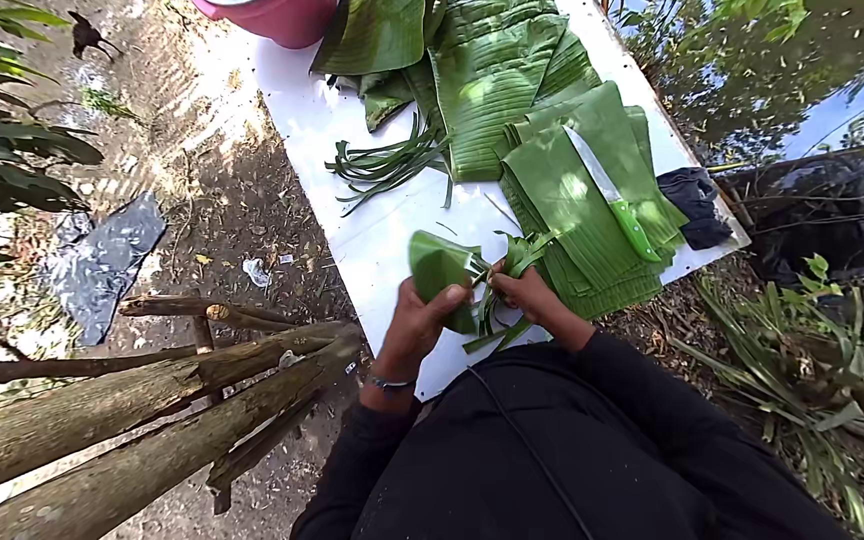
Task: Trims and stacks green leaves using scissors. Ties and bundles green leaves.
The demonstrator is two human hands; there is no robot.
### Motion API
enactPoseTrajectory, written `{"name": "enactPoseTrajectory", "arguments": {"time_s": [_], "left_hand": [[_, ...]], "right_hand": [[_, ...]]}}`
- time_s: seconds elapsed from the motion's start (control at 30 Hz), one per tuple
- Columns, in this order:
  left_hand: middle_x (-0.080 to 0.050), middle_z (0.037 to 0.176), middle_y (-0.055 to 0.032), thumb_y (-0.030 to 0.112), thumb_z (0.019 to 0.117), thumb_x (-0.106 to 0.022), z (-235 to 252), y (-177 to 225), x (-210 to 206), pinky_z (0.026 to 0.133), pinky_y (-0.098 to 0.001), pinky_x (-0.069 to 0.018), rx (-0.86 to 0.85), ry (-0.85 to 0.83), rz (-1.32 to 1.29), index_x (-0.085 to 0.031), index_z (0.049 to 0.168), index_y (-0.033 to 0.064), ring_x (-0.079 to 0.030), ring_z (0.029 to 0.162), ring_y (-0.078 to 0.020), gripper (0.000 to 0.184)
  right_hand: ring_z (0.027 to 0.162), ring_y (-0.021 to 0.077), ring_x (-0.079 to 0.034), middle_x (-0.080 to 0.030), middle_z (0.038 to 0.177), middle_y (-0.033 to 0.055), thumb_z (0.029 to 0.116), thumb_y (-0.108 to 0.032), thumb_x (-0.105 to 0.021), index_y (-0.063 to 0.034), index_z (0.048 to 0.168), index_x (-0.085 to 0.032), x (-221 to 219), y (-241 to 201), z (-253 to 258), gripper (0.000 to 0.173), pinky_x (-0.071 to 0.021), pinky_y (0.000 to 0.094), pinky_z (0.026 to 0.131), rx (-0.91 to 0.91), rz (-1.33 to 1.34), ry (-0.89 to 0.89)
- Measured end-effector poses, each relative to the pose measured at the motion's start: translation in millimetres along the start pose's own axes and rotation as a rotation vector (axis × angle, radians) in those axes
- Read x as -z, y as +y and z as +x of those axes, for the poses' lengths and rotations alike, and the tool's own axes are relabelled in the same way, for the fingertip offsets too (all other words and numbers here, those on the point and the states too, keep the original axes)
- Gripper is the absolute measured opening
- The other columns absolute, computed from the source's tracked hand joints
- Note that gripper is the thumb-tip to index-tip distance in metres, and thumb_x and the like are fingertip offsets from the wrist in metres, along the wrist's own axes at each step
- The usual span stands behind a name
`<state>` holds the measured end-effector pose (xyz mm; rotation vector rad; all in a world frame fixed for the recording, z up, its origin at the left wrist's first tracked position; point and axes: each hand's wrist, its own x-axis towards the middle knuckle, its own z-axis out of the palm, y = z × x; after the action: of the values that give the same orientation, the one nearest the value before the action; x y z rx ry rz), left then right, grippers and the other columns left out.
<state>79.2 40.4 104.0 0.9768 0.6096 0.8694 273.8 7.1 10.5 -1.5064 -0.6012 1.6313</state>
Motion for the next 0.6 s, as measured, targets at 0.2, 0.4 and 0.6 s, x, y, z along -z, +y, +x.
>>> {"name": "enactPoseTrajectory", "arguments": {"time_s": [0.2,0.4,0.6], "left_hand": [[-0.066,0.084,0.0033,0.030,0.0916,-0.077,6.3,71.0,7.1,0.065,-0.0272,-0.0573,-0.343,0.081,0.063,-0.067,0.100,0.0200,-0.063,0.070,-0.0097,0.017],[-0.069,0.098,-0.0069,0.016,0.1079,-0.047,20.8,-29.0,9.3,0.082,-0.0355,-0.0587,0.349,0.370,0.320,-0.060,0.122,0.0016,-0.068,0.086,-0.0132,0.024],[-0.071,0.095,-0.0123,0.006,0.0999,-0.063,17.7,-73.8,15.6,0.081,-0.0349,-0.0593,0.411,0.316,0.402,-0.064,0.115,-0.0052,-0.069,0.084,-0.0152,0.019]], "right_hand": [[0.043,0.0042,-0.045,-0.073,0.078,0.0091,0.0952,-0.001,-0.062,-0.0023,0.096,-0.065,5.1,-7.1,1.5,0.003,-0.0354,0.0190,0.041,-0.130,0.162,0.011],[0.047,0.0032,-0.045,-0.065,0.075,0.0028,0.1004,-0.005,-0.054,-0.0056,0.102,-0.061,4.7,-7.8,-2.2,0.007,-0.0380,0.0177,0.044,-0.146,0.268,-0.164],[0.046,0.0034,-0.043,-0.060,0.069,0.0008,0.0977,-0.005,-0.063,-0.0049,0.098,-0.065,2.0,-5.3,-6.8,0.002,-0.0380,0.0176,0.044,-0.049,0.120,-0.129]]}}
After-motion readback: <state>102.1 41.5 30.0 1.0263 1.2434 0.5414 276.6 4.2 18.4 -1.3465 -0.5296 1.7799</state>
